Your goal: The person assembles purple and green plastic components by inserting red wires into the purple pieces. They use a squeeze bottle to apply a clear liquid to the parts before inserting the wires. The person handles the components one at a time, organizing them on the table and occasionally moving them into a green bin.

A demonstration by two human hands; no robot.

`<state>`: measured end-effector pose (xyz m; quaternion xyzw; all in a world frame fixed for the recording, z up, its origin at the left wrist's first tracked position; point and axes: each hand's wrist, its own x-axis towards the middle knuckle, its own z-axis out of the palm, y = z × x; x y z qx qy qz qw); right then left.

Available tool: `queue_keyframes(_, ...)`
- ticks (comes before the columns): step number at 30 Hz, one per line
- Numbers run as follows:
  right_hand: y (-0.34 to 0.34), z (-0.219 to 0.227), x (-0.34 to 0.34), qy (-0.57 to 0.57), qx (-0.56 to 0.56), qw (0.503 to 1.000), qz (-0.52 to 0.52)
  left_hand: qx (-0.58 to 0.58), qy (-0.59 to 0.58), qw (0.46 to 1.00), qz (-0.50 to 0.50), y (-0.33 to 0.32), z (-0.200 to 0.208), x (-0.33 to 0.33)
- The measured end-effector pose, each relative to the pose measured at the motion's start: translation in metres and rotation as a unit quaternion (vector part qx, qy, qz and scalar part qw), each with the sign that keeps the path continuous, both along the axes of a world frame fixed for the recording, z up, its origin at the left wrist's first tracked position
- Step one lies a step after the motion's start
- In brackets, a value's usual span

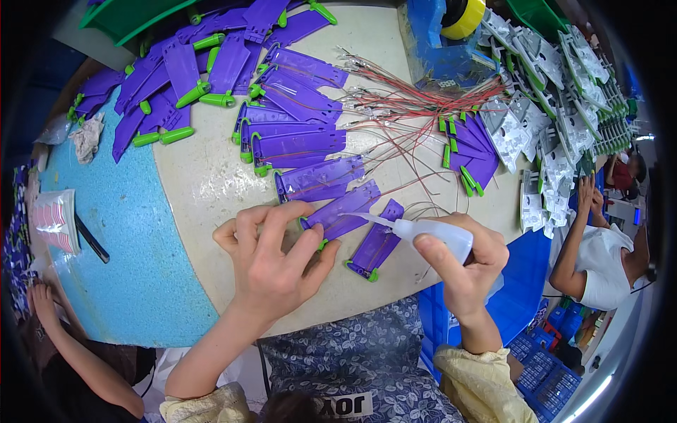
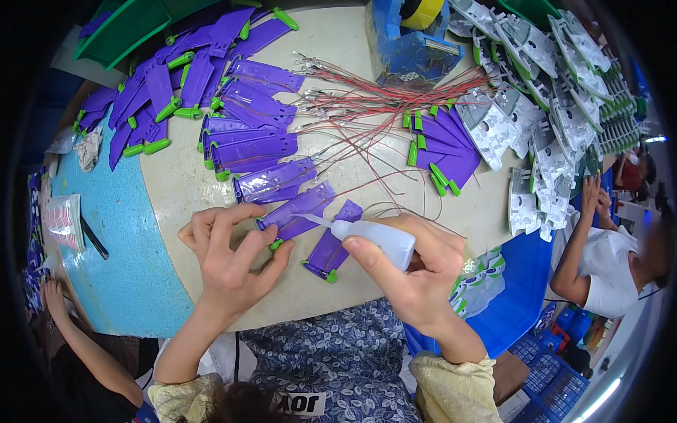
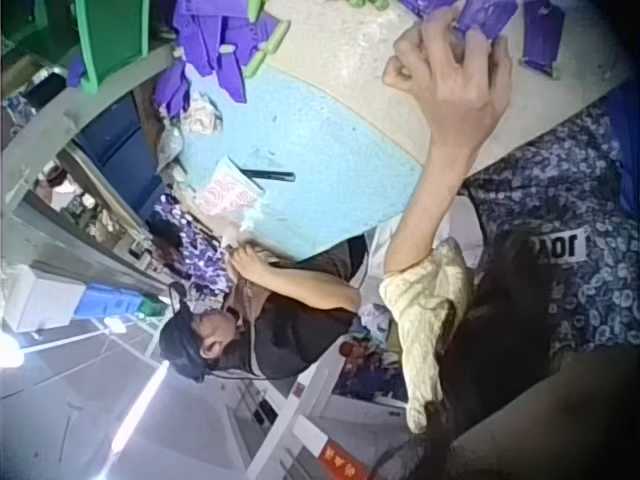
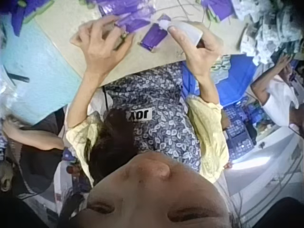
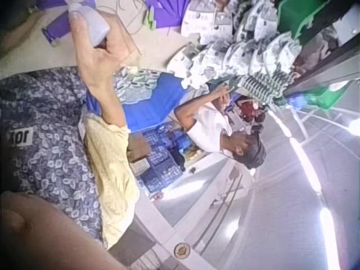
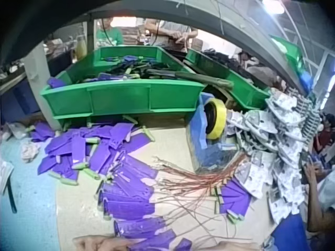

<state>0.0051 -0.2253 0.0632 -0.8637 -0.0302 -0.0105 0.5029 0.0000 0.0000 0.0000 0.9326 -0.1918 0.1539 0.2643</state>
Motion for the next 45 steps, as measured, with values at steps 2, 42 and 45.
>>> queue_keyframes(2,0.005,0.0,0.002,-0.003,-0.05,0.999,0.002,-0.004,0.004,1.0,-0.001,-0.001,0.001,0.002)
queue_keyframes(42,-0.013,0.021,-0.041,0.0,-0.05,0.998,-0.046,-0.103,0.049,0.993,-0.005,0.004,0.01,-0.032)
queue_keyframes(45,-0.008,0.025,-0.042,-0.009,-0.023,1.0,-0.017,-0.104,0.022,0.994,0.012,0.02,0.011,-0.034)
